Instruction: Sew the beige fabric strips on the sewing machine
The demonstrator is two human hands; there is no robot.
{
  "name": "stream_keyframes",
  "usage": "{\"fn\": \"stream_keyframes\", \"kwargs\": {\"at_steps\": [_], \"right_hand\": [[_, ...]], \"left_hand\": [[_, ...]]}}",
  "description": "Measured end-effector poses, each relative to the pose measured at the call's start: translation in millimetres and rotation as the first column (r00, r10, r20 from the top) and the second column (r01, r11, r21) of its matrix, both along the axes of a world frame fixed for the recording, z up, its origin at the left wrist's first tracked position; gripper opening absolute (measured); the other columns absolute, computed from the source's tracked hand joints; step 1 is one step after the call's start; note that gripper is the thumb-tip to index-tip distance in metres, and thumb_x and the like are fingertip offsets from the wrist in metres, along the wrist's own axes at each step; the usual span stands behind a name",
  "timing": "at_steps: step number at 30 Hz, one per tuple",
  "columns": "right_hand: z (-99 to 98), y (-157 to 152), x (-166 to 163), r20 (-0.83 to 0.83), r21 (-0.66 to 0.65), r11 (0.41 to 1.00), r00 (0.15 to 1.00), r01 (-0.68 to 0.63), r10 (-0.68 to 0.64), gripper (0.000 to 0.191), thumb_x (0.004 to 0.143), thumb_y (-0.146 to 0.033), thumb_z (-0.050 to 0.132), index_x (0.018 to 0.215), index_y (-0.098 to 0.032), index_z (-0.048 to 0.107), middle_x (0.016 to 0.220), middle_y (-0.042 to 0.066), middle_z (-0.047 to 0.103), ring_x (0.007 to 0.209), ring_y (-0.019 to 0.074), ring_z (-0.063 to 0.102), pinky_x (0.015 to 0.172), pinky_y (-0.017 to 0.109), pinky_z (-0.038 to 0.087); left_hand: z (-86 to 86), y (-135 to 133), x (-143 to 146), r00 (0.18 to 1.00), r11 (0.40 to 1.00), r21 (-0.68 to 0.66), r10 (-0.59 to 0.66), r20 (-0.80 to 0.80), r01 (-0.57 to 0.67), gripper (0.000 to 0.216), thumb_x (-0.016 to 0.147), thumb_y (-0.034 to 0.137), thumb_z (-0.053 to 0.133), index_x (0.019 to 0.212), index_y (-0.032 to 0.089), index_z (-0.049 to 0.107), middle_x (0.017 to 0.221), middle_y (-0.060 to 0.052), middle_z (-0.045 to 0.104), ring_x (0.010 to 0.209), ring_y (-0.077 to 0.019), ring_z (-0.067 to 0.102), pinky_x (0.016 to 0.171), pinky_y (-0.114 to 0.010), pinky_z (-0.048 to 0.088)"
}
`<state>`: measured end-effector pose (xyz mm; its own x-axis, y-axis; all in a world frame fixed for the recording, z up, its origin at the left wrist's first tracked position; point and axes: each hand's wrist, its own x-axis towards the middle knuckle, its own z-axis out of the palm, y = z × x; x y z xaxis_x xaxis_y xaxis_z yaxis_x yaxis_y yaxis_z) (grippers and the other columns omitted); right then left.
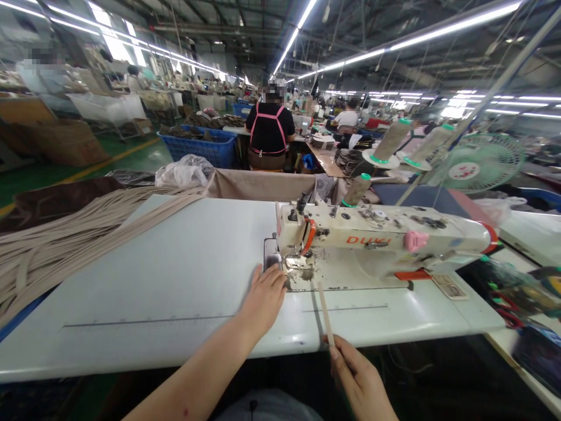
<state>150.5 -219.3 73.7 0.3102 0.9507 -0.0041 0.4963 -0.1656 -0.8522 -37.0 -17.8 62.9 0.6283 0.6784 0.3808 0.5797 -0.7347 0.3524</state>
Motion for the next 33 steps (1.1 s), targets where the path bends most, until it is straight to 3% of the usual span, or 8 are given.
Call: {"fn": "stream_keyframes", "kwargs": {"at_steps": [8,15,20,26,33], "right_hand": [[1.4,3,-3,0.002,0.030,0.999,1.000,-0.028,0.028,0.043,0.101,-0.054,0.054,0.120,-0.021,0.074,0.084,0.005,0.073,0.072,0.0181,0.067,0.071,0.023,0.056],[5.9,8,-8,0.044,0.036,0.999,0.999,-0.030,0.028,0.046,0.100,-0.058,0.053,0.119,-0.021,0.075,0.071,0.002,0.069,0.065,0.0180,0.065,0.069,0.023,0.057],[9.2,12,-12,0.059,0.033,0.999,0.998,-0.018,0.016,0.045,0.100,-0.057,0.053,0.117,-0.022,0.075,0.072,0.003,0.070,0.067,0.0190,0.066,0.074,0.025,0.058],[9.7,24,-20,0.077,0.027,0.998,0.996,-0.051,0.048,0.048,0.100,-0.054,0.050,0.127,-0.020,0.071,0.087,0.008,0.076,0.081,0.0234,0.072,0.081,0.030,0.059],[13.9,50,-38,0.117,-0.033,0.985,0.978,-0.170,0.173,0.056,0.103,-0.037,0.043,0.157,-0.023,0.043,0.122,0.011,0.075,0.107,0.0238,0.073,0.093,0.034,0.056]], "left_hand": [[11.0,12,3,0.999,0.978,-0.204,0.051,0.006,-0.049,0.031,0.099,0.023,0.056,0.129,0.024,0.061,0.146,-0.010,0.062,0.148,-0.0276,0.044,0.127,-0.062,0.020],[9.6,15,3,0.999,0.972,-0.230,0.045,-0.014,-0.047,0.034,0.099,0.026,0.056,0.134,0.024,0.058,0.151,-0.009,0.058,0.151,-0.0268,0.040,0.128,-0.060,0.018],[-0.4,22,2,0.996,0.970,-0.243,0.039,0.080,-0.018,0.030,0.098,0.024,0.057,0.127,0.024,0.062,0.145,-0.009,0.063,0.147,-0.0266,0.045,0.125,-0.060,0.025],[-6.0,68,7,0.989,0.967,-0.253,0.065,0.130,-0.030,0.028,0.089,0.019,0.063,0.116,0.020,0.068,0.131,-0.011,0.068,0.133,-0.0265,0.057,0.115,-0.048,0.045],[3.8,123,25,0.994,0.967,-0.252,0.068,0.083,-0.045,0.038,0.087,0.016,0.061,0.123,0.019,0.070,0.143,-0.011,0.063,0.139,-0.0266,0.052,0.120,-0.044,0.038]]}}
